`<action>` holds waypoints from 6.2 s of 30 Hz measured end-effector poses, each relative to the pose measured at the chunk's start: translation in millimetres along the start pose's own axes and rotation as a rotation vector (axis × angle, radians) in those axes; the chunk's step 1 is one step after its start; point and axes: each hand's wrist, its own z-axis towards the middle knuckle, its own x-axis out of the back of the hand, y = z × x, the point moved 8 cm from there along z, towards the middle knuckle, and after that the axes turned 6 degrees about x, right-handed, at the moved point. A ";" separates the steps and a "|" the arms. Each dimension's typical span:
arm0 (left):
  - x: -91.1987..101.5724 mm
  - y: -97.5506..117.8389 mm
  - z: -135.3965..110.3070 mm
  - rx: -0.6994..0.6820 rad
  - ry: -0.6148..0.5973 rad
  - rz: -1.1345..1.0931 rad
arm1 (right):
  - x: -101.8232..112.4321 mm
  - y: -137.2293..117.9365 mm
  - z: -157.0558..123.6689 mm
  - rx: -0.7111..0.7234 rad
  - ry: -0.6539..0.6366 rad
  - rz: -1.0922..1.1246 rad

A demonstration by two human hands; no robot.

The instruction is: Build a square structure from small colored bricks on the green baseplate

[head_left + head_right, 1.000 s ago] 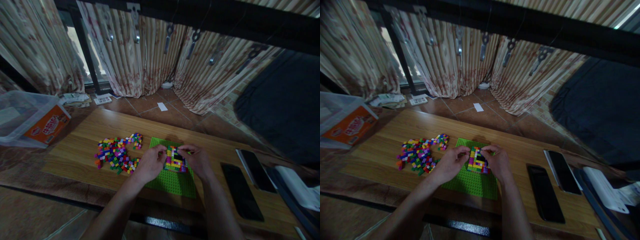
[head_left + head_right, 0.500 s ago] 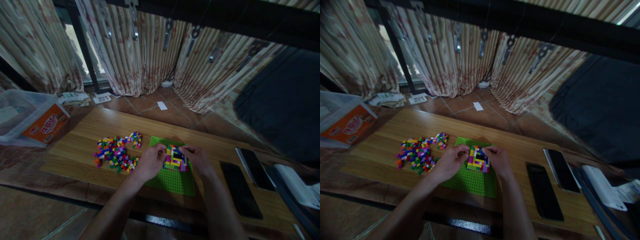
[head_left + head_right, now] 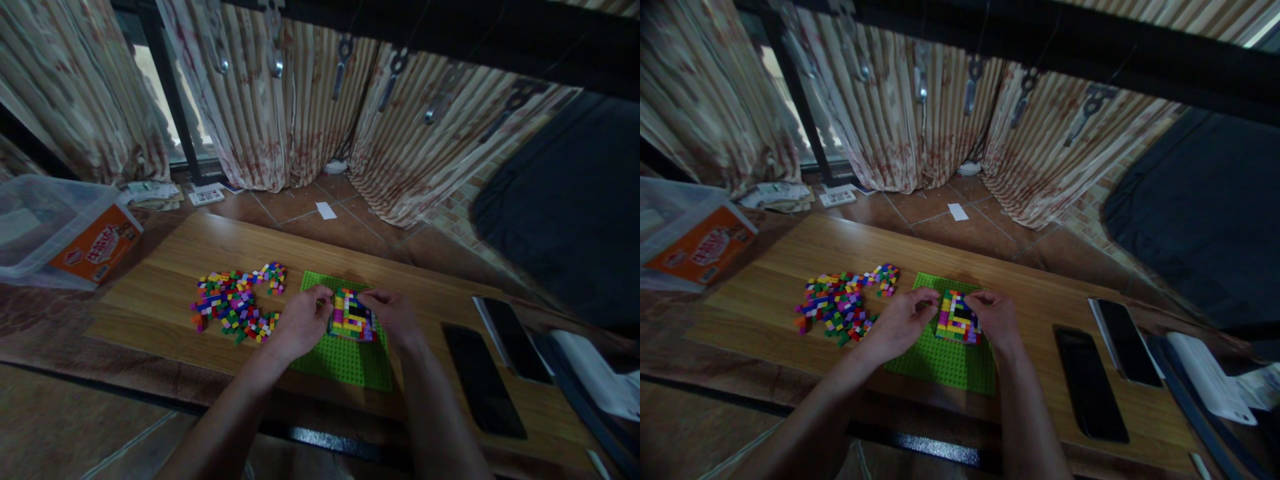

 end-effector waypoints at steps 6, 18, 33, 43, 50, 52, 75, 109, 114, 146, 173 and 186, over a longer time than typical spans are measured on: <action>-0.1 -3.3 0.3 0.010 0.001 0.001 | -1.5 -0.1 -1.0 -0.014 0.020 0.009; 68.2 -33.8 8.4 0.056 0.248 0.066 | -1.4 5.6 -3.3 0.016 0.009 -0.043; 95.6 -52.0 33.6 0.069 0.369 0.632 | 29.7 -10.3 -13.7 0.023 0.189 0.001; 68.6 -48.7 37.7 -0.011 0.289 0.586 | 33.5 -16.3 -14.0 0.029 0.193 0.030; 62.2 -40.6 18.7 0.034 0.230 0.580 | 35.7 -15.2 -17.6 -0.009 0.211 -0.018; 58.5 -38.2 13.7 0.036 0.212 0.582 | 35.5 -14.0 -17.7 -0.016 0.204 -0.033; 169.5 -117.9 -34.0 0.484 0.327 0.508 | 28.9 3.0 -11.7 -0.041 0.125 -0.094; 3.8 17.6 -3.1 -0.128 -0.098 -0.552 | -22.6 -53.7 -40.7 0.191 -0.103 0.402; 1.5 22.9 -6.3 -0.168 -0.083 -0.426 | -25.0 -50.1 -41.8 0.142 -0.133 0.443; 17.4 -4.3 8.8 -0.038 0.119 -0.491 | 1.4 4.2 3.3 0.199 -0.048 0.009; 10.0 -12.9 10.0 -0.009 0.115 -0.446 | -7.1 -1.5 -3.4 0.047 -0.077 0.172; -7.8 -19.5 12.5 0.019 0.081 -0.404 | -7.8 3.1 -1.9 0.045 -0.087 0.172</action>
